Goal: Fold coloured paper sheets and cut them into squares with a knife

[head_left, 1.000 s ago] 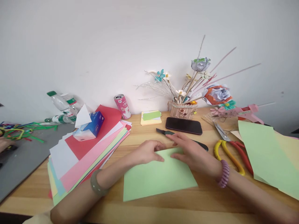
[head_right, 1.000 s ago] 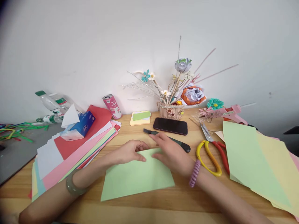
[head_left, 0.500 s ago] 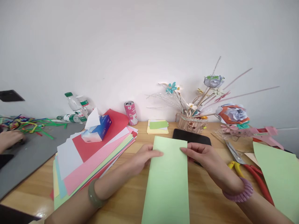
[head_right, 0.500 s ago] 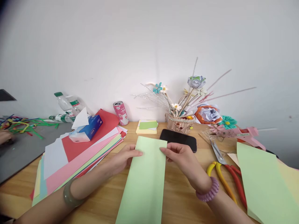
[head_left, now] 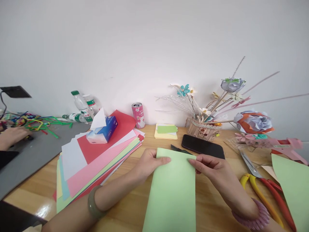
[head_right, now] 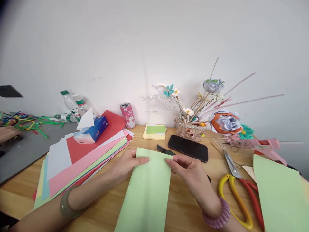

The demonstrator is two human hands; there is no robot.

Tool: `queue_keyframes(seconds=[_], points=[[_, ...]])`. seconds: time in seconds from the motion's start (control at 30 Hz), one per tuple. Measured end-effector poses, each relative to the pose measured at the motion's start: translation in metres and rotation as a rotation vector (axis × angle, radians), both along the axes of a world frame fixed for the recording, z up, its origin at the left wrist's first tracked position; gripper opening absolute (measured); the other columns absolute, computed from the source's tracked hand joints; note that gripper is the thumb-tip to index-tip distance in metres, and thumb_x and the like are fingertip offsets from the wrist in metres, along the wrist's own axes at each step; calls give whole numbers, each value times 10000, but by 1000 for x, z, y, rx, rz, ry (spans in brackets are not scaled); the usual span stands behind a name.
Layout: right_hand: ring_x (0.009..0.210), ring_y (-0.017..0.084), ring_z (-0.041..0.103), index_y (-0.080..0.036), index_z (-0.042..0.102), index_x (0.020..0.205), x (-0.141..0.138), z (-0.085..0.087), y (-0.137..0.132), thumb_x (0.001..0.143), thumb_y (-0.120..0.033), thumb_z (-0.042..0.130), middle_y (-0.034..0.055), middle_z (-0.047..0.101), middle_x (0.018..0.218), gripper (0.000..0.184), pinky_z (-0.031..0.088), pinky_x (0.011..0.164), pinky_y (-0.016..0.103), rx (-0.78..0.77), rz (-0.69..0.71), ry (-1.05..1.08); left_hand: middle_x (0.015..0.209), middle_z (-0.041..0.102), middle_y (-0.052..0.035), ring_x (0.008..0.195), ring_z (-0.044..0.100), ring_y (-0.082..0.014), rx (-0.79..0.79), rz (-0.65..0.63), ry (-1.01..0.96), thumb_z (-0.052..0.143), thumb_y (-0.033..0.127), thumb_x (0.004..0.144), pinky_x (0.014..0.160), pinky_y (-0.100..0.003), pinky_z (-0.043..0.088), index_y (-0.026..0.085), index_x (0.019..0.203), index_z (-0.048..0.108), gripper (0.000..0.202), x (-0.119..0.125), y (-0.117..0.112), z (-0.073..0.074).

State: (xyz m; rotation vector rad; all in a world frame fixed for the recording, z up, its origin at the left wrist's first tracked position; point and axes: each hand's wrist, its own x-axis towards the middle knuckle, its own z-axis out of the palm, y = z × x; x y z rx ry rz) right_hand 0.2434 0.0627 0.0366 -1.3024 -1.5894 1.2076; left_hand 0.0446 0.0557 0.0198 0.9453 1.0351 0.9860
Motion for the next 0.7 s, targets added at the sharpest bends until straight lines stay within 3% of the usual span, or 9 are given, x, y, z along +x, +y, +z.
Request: queue_keyframes(seconds=[0.7], points=[[746, 204, 619, -199, 717, 735, 3, -4, -2, 588, -546, 701, 54, 696, 783, 376, 500, 676, 297, 9, -98, 38, 716, 694, -69, 600, 607, -147, 9, -22, -15, 805, 364, 556, 575, -240, 467, 93, 751, 708, 348, 0, -2, -2]])
